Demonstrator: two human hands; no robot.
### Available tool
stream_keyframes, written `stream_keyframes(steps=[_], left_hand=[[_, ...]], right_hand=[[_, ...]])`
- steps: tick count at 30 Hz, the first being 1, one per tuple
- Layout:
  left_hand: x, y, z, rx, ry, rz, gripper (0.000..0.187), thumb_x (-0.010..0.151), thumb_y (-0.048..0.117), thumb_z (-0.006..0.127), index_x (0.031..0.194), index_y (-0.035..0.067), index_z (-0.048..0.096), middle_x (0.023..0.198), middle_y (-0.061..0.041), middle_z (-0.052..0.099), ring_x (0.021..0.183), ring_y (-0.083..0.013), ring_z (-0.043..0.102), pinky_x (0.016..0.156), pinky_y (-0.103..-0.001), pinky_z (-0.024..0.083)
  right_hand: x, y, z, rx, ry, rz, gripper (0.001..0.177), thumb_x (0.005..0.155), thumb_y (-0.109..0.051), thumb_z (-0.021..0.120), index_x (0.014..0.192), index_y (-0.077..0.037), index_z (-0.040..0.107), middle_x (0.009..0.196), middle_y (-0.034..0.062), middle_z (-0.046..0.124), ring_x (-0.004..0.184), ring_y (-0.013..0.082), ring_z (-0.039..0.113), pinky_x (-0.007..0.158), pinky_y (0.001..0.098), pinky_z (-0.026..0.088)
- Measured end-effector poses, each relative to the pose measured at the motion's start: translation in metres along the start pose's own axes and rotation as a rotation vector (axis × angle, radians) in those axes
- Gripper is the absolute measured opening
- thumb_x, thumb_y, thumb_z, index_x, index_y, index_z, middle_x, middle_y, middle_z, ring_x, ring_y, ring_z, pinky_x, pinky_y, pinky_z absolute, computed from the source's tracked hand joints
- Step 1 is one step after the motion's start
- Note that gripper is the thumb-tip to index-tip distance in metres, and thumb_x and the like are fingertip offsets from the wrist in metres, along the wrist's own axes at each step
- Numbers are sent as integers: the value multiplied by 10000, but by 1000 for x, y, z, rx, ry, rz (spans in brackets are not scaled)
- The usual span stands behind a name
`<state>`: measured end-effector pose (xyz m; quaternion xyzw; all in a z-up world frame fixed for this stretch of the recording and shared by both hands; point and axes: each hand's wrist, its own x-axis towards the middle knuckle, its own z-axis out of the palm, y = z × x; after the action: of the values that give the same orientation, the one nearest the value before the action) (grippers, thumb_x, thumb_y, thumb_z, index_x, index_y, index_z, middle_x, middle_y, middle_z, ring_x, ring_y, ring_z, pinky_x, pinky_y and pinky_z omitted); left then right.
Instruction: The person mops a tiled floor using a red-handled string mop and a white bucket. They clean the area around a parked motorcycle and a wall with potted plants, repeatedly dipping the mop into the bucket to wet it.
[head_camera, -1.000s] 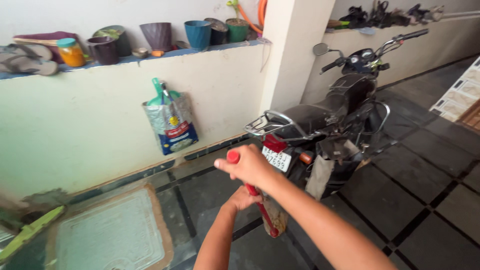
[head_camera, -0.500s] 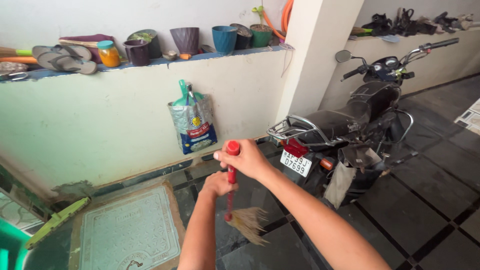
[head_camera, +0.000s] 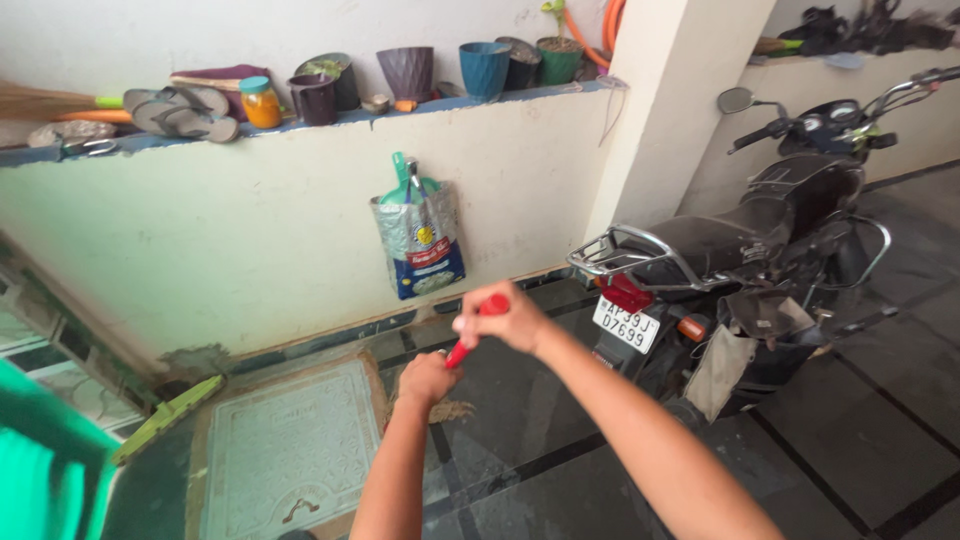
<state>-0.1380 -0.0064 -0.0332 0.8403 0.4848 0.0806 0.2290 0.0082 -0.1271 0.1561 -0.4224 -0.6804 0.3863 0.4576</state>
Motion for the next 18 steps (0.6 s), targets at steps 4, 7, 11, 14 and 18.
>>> stream_keyframes(steps=[4, 7, 11, 14, 18], left_hand=[[-4, 22, -8, -66, -18, 1, 401, 831, 442, 681, 1106, 160, 758, 1106, -189, 740, 1090, -368, 693, 977, -459, 538], [-10, 42, -15, -86, -45, 16, 399, 828, 445, 695, 1111, 170, 757, 1108, -187, 731, 1096, -369, 684, 976, -461, 534], [-14, 71, -14, -83, -113, 80, 390, 822, 440, 711, 1093, 166, 769, 1064, -186, 743, 1076, -356, 705, 964, -454, 547], [-17, 96, -10, -133, -187, 133, 398, 818, 472, 715, 1065, 165, 771, 1008, -166, 766, 1053, -336, 717, 954, -445, 545], [-17, 132, 0, -186, -246, 289, 443, 841, 533, 713, 987, 120, 780, 935, -164, 776, 1003, -326, 738, 932, -436, 549]], right_hand=[[6, -20, -23, 43, -1, 33, 289, 894, -160, 710, 660, -19, 614, 620, 77, 666, 625, 174, 675, 620, 307, 519], [7, -38, -39, 61, 8, 67, 310, 884, -161, 704, 630, -18, 598, 574, 79, 625, 601, 200, 660, 610, 333, 504], [0, -58, -67, 62, -5, 67, 320, 871, -176, 678, 609, -19, 583, 524, 71, 566, 571, 221, 653, 696, 372, 559], [-11, -71, -88, 106, 1, 83, 325, 866, -171, 665, 599, -13, 569, 499, 77, 540, 520, 232, 614, 736, 398, 576], [-28, -91, -110, 64, 35, 132, 347, 863, -170, 650, 570, -8, 559, 474, 76, 510, 477, 239, 588, 668, 404, 543]])
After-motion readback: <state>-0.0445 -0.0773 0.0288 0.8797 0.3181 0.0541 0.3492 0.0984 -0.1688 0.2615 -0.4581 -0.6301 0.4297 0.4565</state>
